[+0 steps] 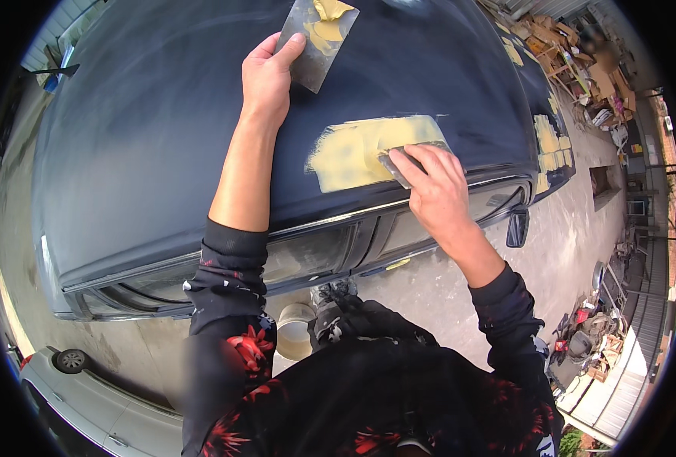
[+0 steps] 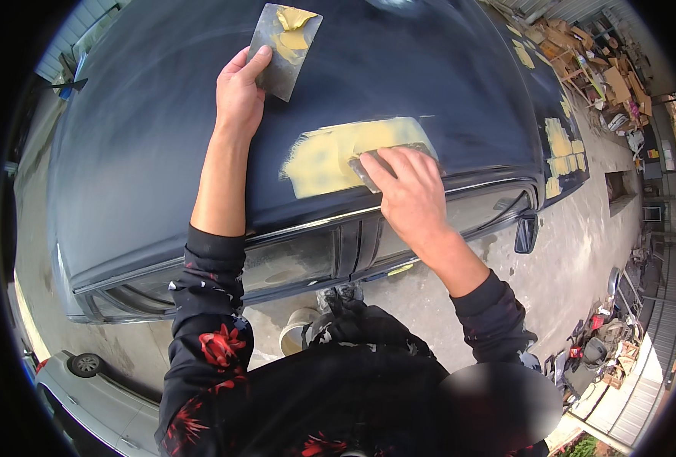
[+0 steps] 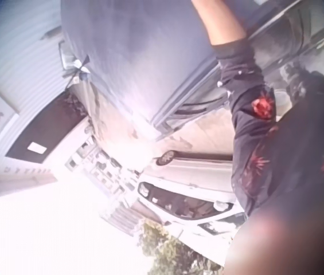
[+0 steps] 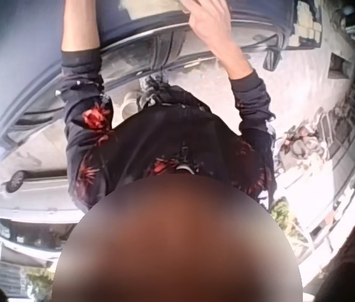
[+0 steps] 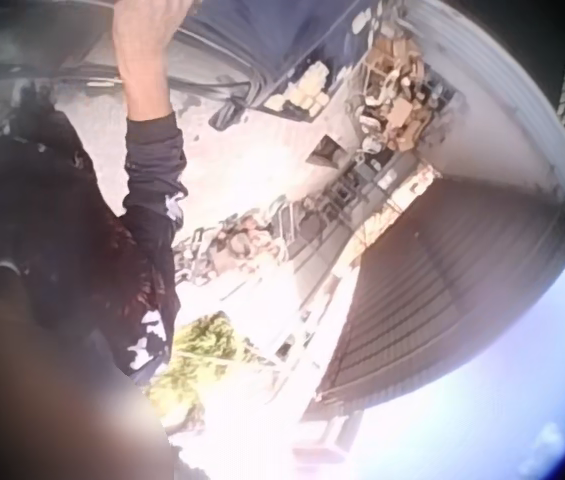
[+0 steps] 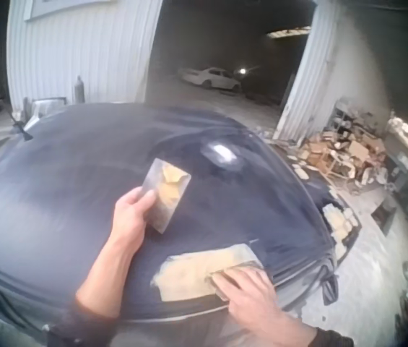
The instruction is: The person uses two metal spreaders to apply yellow body filler onto the hood and front bumper of a dark-colored car. They spread the filler in smooth strokes across multiple areas, then briefly touch the surface with their hand.
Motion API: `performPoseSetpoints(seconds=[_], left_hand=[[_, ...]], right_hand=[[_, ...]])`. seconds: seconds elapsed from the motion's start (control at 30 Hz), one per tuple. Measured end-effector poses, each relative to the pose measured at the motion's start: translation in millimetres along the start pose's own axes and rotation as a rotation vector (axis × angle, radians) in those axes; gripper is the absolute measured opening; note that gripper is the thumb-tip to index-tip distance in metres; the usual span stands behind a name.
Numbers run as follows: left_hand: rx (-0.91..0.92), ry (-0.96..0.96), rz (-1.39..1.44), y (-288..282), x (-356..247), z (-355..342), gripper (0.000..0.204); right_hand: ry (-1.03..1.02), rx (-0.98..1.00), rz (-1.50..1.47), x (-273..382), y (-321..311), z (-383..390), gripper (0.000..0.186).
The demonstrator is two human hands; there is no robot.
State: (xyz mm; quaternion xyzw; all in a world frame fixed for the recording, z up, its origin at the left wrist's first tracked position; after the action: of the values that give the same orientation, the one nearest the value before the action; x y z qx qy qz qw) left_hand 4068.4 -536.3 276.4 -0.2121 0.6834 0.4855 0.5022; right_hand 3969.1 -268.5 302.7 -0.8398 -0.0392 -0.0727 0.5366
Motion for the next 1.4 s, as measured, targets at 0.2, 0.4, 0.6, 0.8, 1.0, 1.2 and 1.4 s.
performPoseSetpoints(seconds=[0.2, 0.4, 0.6, 0.8, 1.0, 1.2, 1.4], left_hand=[[0.011, -0.002, 0.006, 1, -1, 0, 0.03], [0.003, -0.008, -0.013, 0, 1, 2, 0.032], [0.009, 0.026, -0.074, 2, 2, 0, 0.031], [0.051, 0.081, -0.167, 5, 2, 4, 0.03], [0.041, 0.1, -0.224, 5, 0, 6, 0.029], [0.04, 0.086, -0.211, 4, 1, 5, 0.028], [0.043, 0.089, -0.185, 3, 3, 3, 0.029]], right_hand=[[0.059, 0.025, -0.03, -29, 27, -45, 0.047], [-0.026, 0.041, -0.126, 14, 30, 8, 0.054], [-0.055, 0.021, -0.067, 1, 1, 41, 0.054], [0.097, -0.112, -0.026, -62, -5, -10, 0.046], [0.074, -0.004, -0.024, -64, 19, -12, 0.051], [0.018, -0.021, -0.047, -33, 7, 53, 0.055], [0.103, -0.091, 0.001, -53, -23, 41, 0.047]])
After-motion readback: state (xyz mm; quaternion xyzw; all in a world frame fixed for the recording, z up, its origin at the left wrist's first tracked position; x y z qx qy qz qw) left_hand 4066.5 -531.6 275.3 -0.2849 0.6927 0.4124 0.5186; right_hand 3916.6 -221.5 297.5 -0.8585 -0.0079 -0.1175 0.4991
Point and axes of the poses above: each hand's wrist, its own z-axis away from the middle knuckle, its own y-axis out of the palm, x = y × z, the point moved 4 cm from there along -z, towards the middle knuckle, and after that the axes turned 6 degrees about -z, right-handed, at the moved point
